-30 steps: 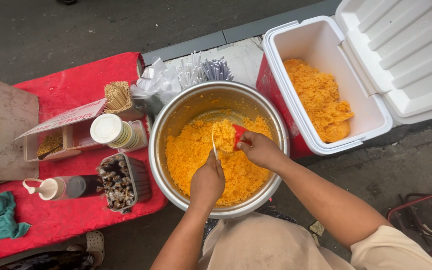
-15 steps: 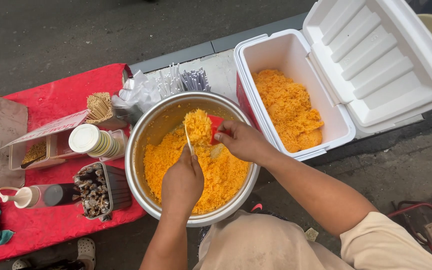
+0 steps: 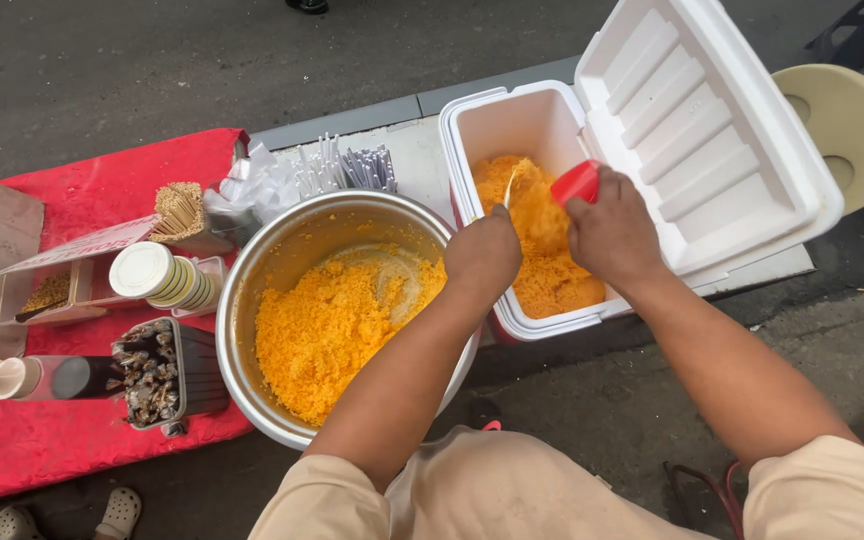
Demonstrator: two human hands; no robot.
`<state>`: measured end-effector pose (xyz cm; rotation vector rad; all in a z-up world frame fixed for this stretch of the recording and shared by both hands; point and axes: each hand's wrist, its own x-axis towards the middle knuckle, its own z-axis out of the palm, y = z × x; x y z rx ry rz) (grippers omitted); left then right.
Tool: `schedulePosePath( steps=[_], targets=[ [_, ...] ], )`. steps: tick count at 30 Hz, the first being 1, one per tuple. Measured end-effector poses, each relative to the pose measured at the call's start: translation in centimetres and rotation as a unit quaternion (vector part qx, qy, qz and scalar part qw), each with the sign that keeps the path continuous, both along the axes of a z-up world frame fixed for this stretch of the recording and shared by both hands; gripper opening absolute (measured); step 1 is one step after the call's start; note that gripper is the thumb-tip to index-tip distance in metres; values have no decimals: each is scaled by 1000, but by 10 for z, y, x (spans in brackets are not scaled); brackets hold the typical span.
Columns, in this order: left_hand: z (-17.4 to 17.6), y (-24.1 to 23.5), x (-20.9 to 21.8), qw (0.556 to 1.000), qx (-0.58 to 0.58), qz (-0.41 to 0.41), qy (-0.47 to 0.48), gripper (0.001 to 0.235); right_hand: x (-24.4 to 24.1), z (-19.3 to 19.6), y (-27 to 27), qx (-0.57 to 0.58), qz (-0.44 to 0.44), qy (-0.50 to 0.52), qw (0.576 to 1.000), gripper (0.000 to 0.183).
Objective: Transferring cooked orange rice from a large metal bowl into a white insulated cooler using a scoop and a spoon.
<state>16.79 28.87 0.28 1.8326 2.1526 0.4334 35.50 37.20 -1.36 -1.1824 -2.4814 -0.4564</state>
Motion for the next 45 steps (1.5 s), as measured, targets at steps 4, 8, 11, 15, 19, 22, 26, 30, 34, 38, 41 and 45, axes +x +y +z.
schedulePosePath(
  steps=[4,8,11,15,19,22,26,30,34,38,41,45],
  targets=[
    [24,-10,1,999,-38,-24,29,44,15,24,-17,-11,32,-45,998,15],
    [38,-18,1,999,-24,-34,13,41,21,43,-18,70,59,26,995,12],
    [55,-27,7,999,-23,-26,-17,39,12,42,-14,78,63,55,993,10],
    [67,-27,8,995,-26,-35,-90,41,0,7,-19,13,83,62,995,2],
    [50,-29,10,991,-48,-24,-120,40,5,0,-25,-28,56,23,998,9],
    [40,-25,3,992,-59,-19,-114,40,13,8,-19,-8,41,35,999,10],
    [44,-24,-3,992,-61,-26,-108,40,12,14,-24,9,32,40,999,10],
    [44,-24,-2,993,-54,-24,-103,39,3,-5,-37,-18,72,26,997,8],
    [47,-21,-7,992,-55,-23,-115,40,11,1,-33,-52,70,4,996,10],
    [51,-23,-7,994,-52,-20,-95,39,16,33,-26,17,33,15,999,11],
    [56,-22,-4,989,-48,-37,-131,41,5,-5,-19,9,93,40,995,9],
    [64,-20,-15,991,-36,-30,-122,41,7,-10,-36,-88,106,-1,990,14]
  ],
)
